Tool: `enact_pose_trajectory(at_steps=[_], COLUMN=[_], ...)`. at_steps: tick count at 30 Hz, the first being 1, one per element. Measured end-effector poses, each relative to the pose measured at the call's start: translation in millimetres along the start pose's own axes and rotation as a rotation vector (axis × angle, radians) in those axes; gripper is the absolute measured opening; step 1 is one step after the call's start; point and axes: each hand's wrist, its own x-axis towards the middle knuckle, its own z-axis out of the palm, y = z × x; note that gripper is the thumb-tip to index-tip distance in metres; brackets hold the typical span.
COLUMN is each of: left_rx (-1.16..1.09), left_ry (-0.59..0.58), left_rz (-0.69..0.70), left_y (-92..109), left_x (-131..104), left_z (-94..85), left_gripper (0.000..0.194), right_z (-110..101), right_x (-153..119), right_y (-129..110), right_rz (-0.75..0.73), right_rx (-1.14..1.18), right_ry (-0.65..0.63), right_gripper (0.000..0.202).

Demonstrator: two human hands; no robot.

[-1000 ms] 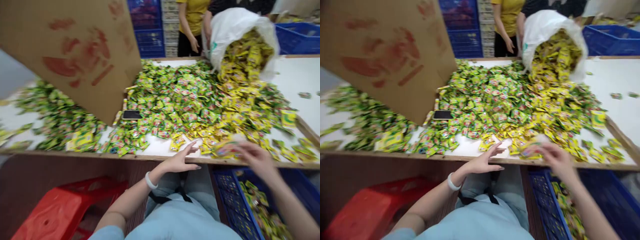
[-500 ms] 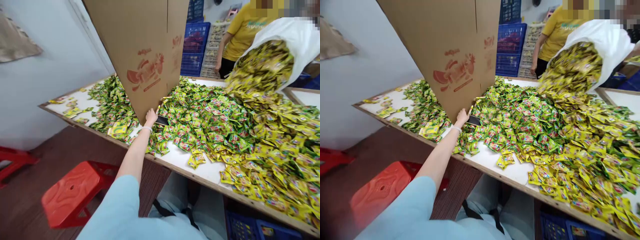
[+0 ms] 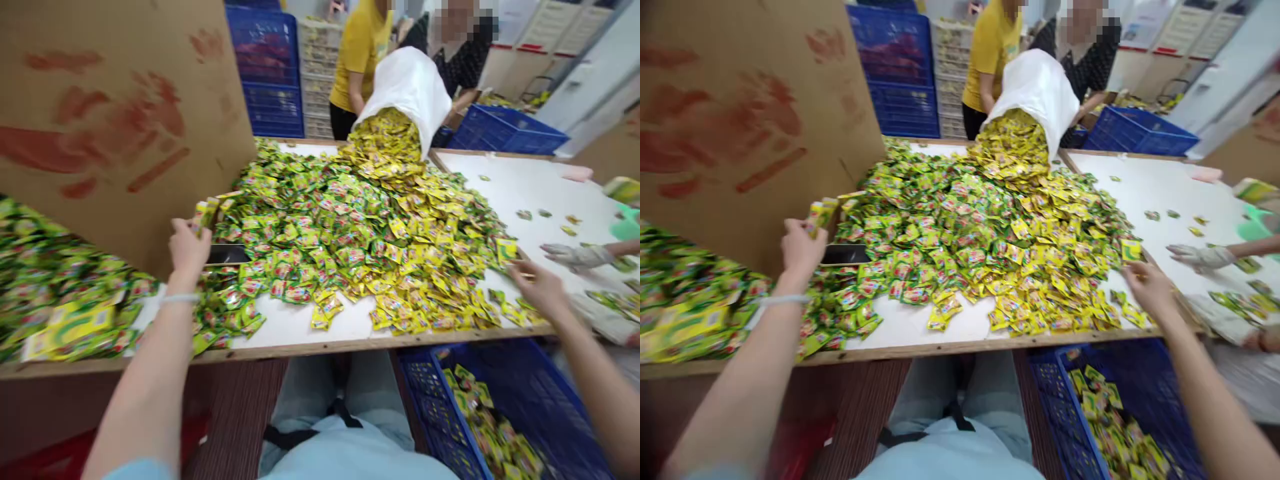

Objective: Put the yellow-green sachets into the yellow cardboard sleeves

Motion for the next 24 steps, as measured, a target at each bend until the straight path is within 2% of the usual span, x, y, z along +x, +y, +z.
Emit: enact_pose_trajectory(at_steps=[2, 3, 5, 7, 9, 11, 13, 15, 17, 19, 21, 24], left_rx=[-0.089, -0.146, -0.255, -0.225, -0.15, -0.103, -0.043, 0.015, 0.038, 0.004, -0.09, -0.278], left_ry=[0.069, 0.026, -0.153, -0.31, -0.358, -0.322, -0.234, -0.148, -0.087, -0.03, 0.001, -0.09], left_rz=[0.143, 0.242, 0.486, 0.662, 0.74, 0.749, 0.655, 0.537, 0.482, 0.493, 0.561, 0.786], left_y=[-2, -2, 0, 5, 10, 12, 7, -2, -12, -14, -3, 41], left_x=[-34, -58, -115, -174, -220, -244, -249, -243, -235, -231, -230, -227], left_z=[7.1, 14.1, 33.1, 54.4, 72.2, 82.5, 85.4, 84.4, 83.0, 82.7, 83.2, 85.3], left_gripper=[0.046, 0.045, 0.033, 0.028, 0.035, 0.045, 0.057, 0.066, 0.069, 0.07, 0.065, 0.042], right_z=[34, 52, 84, 105, 114, 117, 116, 114, 114, 116, 121, 133], right_x=[-32, -46, -67, -73, -66, -56, -50, -53, -65, -82, -100, -119], right_y=[-7, -17, -43, -68, -86, -94, -96, -96, -99, -107, -121, -147], right_rz=[-0.046, -0.12, -0.353, -0.466, -0.476, -0.482, -0.515, -0.522, -0.432, -0.28, -0.164, 0.03], right_rx=[0.029, 0.052, 0.038, -0.055, -0.137, -0.148, -0.128, -0.033, 0.221, 0.499, 0.651, 0.919], right_ry=[-0.098, -0.141, -0.175, -0.177, -0.201, -0.245, -0.276, -0.29, -0.285, -0.262, -0.242, -0.276], right_gripper=[0.031, 0.027, 0.03, 0.037, 0.037, 0.032, 0.029, 0.027, 0.022, 0.021, 0.023, 0.027])
